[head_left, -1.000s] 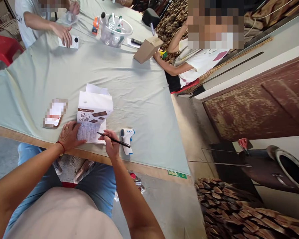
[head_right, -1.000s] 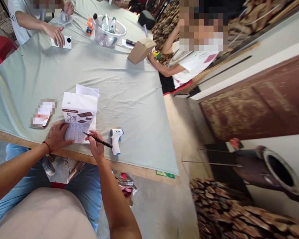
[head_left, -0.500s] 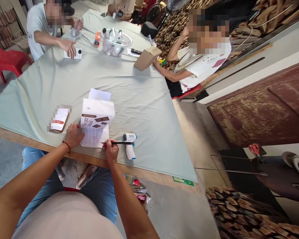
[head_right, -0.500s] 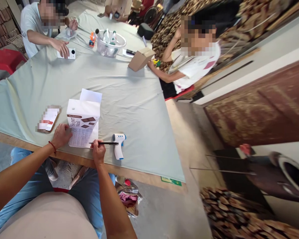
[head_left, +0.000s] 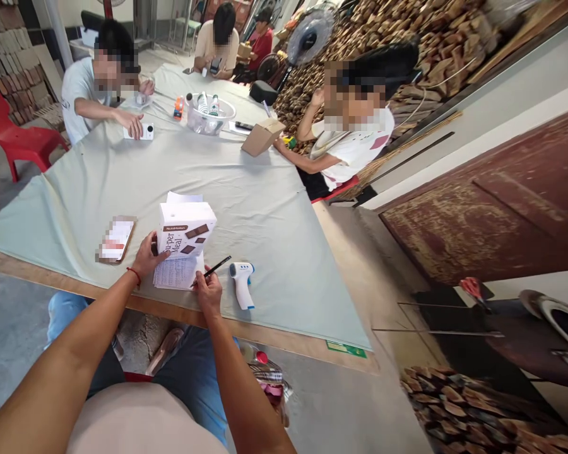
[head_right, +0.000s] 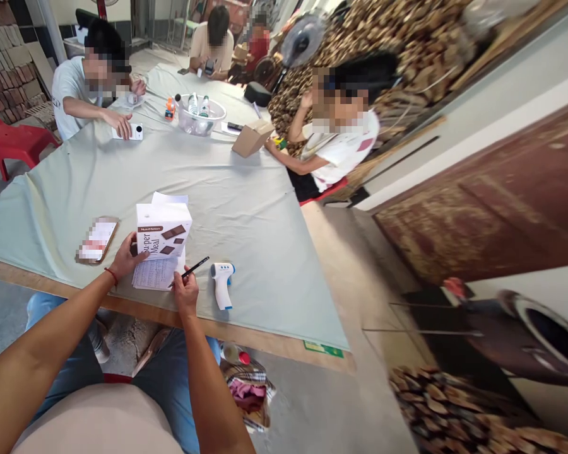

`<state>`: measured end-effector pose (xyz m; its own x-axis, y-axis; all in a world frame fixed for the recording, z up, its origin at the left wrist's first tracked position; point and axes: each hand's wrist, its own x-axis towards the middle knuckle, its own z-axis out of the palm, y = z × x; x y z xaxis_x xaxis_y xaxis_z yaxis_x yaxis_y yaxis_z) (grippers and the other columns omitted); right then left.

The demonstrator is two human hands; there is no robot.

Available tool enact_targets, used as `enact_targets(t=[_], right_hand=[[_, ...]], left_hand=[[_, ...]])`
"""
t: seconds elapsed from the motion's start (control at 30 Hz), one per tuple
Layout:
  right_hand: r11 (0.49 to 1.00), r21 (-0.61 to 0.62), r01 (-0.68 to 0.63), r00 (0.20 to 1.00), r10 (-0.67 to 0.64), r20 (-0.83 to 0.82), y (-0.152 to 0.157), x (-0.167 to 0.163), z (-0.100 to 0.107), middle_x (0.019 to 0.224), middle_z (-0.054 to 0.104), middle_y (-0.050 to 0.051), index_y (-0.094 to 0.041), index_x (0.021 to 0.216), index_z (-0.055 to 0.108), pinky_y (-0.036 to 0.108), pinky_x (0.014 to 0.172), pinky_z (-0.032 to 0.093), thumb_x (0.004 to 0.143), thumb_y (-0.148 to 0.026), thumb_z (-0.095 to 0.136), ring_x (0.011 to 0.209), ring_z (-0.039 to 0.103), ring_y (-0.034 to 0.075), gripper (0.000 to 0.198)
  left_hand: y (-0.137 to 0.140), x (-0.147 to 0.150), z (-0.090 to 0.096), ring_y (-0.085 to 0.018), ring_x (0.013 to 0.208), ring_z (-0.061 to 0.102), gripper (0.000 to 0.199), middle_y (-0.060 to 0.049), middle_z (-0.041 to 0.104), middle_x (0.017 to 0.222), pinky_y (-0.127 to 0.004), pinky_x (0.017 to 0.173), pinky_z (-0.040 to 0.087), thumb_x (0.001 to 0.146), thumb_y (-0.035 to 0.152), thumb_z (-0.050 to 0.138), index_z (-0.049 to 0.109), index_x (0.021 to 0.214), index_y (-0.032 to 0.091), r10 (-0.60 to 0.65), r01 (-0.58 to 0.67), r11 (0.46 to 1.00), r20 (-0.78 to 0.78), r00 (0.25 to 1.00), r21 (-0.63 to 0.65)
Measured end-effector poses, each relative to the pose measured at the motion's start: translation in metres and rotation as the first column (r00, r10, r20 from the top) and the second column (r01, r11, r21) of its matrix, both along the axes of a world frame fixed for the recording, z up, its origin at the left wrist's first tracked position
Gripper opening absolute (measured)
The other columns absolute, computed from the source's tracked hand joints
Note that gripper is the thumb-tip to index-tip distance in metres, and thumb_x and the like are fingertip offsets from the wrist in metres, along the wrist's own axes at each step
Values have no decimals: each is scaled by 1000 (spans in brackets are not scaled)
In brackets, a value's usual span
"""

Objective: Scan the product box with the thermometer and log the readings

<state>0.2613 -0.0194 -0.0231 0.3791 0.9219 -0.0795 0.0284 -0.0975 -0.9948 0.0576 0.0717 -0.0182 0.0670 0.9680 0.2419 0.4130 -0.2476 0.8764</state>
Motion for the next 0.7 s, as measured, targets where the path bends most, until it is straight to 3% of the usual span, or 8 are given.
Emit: enact_targets(t=[0.07,0.17,0.3,0.47,0.57,0.7], right_hand=[[999,0,-49,996,49,69,4,8,5,52,53,-9,-17,108,61,27,48,40,76,-72,60,46,50,15,63],[992,-19,-123,947,124,295,12,26,10,50,51,-8,-19,99,66,27,49,37,82,-69,58,47,49,15,54],[986,-125,-112,768,166,619,22,48,6,58,64,0,-25,96,73,31,58,42,87,-52,63,56,59,20,31],[967,-248,-50,573,231,786,24,49,-1,82,77,11,-24,108,76,37,73,49,92,-41,63,77,71,27,26],[964,-264,-30,557,236,796,19,45,-1,90,77,12,-23,111,74,37,78,50,95,-41,58,87,72,28,30],[996,-71,45,587,32,809,8,64,1,99,73,12,-21,113,72,38,83,50,96,-46,50,92,68,26,37]], left_hand=[[-1,0,-4,-30,124,62,73,-18,63,135,-51,106,50,84,45,68,40,146,18,14,-12,1000,100,995,-23],[-1,2,-7,-29,117,66,72,-17,66,131,-51,103,50,90,52,61,37,148,17,67,-61,997,124,990,-51],[-2,3,-5,-28,110,67,61,-15,70,123,-48,97,53,94,54,54,46,143,17,90,-88,995,57,994,-35],[-5,3,5,-29,108,66,52,-14,71,120,-47,97,51,97,51,45,53,136,18,73,-73,997,-35,997,10],[-5,3,9,-31,106,66,50,-14,72,117,-49,96,50,96,52,44,56,131,18,96,-94,995,-84,992,27],[-4,2,9,-32,107,66,50,-15,72,118,-51,96,51,95,53,43,57,129,18,104,-100,994,-94,990,49]])
